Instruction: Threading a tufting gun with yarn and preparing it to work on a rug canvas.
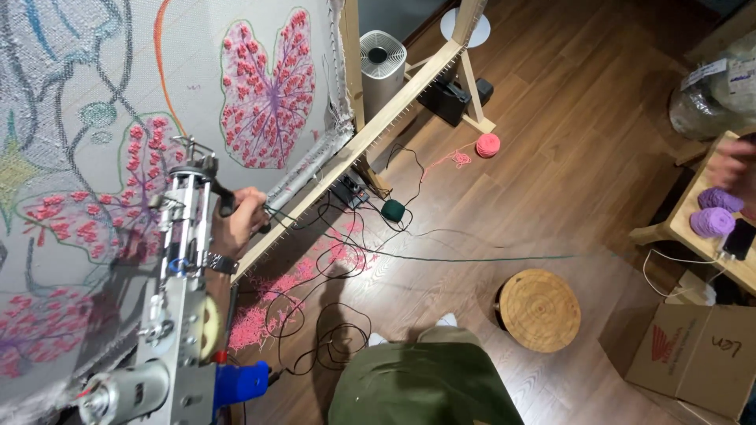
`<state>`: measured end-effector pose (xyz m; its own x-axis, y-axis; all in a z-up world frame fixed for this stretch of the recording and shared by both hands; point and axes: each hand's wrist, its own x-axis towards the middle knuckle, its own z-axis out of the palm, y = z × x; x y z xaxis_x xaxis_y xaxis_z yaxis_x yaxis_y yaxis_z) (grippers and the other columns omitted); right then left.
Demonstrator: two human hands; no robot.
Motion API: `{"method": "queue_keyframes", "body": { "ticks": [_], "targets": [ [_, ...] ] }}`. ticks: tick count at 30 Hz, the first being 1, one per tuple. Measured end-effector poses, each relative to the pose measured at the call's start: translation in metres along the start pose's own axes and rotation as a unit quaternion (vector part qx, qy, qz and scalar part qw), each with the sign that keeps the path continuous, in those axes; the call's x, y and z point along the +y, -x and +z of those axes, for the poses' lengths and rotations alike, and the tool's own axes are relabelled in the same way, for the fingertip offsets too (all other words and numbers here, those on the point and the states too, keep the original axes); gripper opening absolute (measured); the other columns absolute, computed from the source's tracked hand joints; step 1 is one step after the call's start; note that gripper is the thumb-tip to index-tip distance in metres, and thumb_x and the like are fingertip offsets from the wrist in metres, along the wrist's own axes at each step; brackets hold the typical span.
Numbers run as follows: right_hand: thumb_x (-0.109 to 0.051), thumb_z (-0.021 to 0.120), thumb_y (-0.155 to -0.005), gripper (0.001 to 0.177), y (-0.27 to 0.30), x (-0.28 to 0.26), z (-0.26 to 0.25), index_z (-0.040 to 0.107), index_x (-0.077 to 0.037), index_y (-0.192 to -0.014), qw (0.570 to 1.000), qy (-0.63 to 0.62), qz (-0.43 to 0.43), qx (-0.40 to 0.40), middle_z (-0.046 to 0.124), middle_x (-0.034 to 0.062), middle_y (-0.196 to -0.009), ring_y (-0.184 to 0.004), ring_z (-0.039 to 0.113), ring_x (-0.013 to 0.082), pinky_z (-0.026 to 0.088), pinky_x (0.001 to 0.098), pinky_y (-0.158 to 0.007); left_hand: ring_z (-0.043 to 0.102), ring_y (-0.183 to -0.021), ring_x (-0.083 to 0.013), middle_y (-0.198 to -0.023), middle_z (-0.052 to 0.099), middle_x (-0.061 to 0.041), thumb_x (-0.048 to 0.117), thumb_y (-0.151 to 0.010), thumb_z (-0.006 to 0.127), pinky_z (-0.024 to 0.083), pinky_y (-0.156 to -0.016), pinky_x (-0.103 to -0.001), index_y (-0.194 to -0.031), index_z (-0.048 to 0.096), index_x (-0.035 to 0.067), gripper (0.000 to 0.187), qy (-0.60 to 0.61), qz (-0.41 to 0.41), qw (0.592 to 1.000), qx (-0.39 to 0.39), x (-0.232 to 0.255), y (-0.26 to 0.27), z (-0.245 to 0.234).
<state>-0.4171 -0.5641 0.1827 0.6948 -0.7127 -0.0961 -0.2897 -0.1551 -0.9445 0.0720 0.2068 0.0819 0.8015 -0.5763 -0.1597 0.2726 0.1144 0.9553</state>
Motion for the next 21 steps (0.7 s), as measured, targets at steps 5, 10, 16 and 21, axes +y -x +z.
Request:
{"method": "queue_keyframes", "body": {
  "ticks": [5,10,16,21],
  "targets": [
    [-0.054,0.027,-0.118,0.058,-0.053,-0.062,0.111,0.064,-0.009,-0.121,0.997,-0.05,-0.055,0.007,0.07,0.0094,-0.118,-0.105,0.067,0.0189,0.055,0.0316,-0.085,0.032,-0.048,-0.0048,-0.059,0.037,0.009,0.013,-0.098,0.061,0.027,-0.047,-0.025,-0.078,0.054,0.01,0.021,-0.052,0.017,0.998,0.022,0.004,-0.015,0.034],
    [-0.039,0.033,-0.127,0.044,-0.178,-0.071,0.07,0.06,-0.004,-0.12,0.961,-0.029,-0.275,-0.014,0.062,0.0119,-0.129,-0.11,0.054,0.0199,0.043,0.0342,-0.086,0.034,-0.046,-0.0079,-0.056,0.039,0.005,0.013,-0.096,0.06,0.034,-0.049,-0.027,-0.082,0.06,0.009,0.014,-0.014,0.007,0.999,0.042,0.007,-0.038,0.061],
    [-0.02,0.034,-0.128,0.036,-0.307,-0.052,0.005,0.05,0.009,-0.143,0.84,0.102,-0.526,-0.086,0.053,0.025,-0.148,-0.14,0.053,0.0375,0.047,0.0507,-0.11,0.041,-0.048,-0.011,-0.06,0.045,0.001,0.013,-0.094,0.061,0.037,-0.051,-0.03,-0.086,0.062,0.005,0.011,-0.026,0.039,0.992,0.118,0.012,-0.05,0.097],
    [-0.024,0.037,-0.128,0.028,-0.352,-0.065,-0.028,0.051,-0.002,-0.137,0.873,-0.058,-0.453,-0.17,0.054,0.0141,-0.142,-0.139,0.052,0.0297,0.041,0.0453,-0.116,0.036,-0.048,-0.0093,-0.059,0.04,0.003,0.015,-0.095,0.059,0.044,-0.053,-0.03,-0.087,0.062,0.007,0.011,0.041,0.036,0.992,0.11,-0.001,-0.06,0.118]
  ]
}}
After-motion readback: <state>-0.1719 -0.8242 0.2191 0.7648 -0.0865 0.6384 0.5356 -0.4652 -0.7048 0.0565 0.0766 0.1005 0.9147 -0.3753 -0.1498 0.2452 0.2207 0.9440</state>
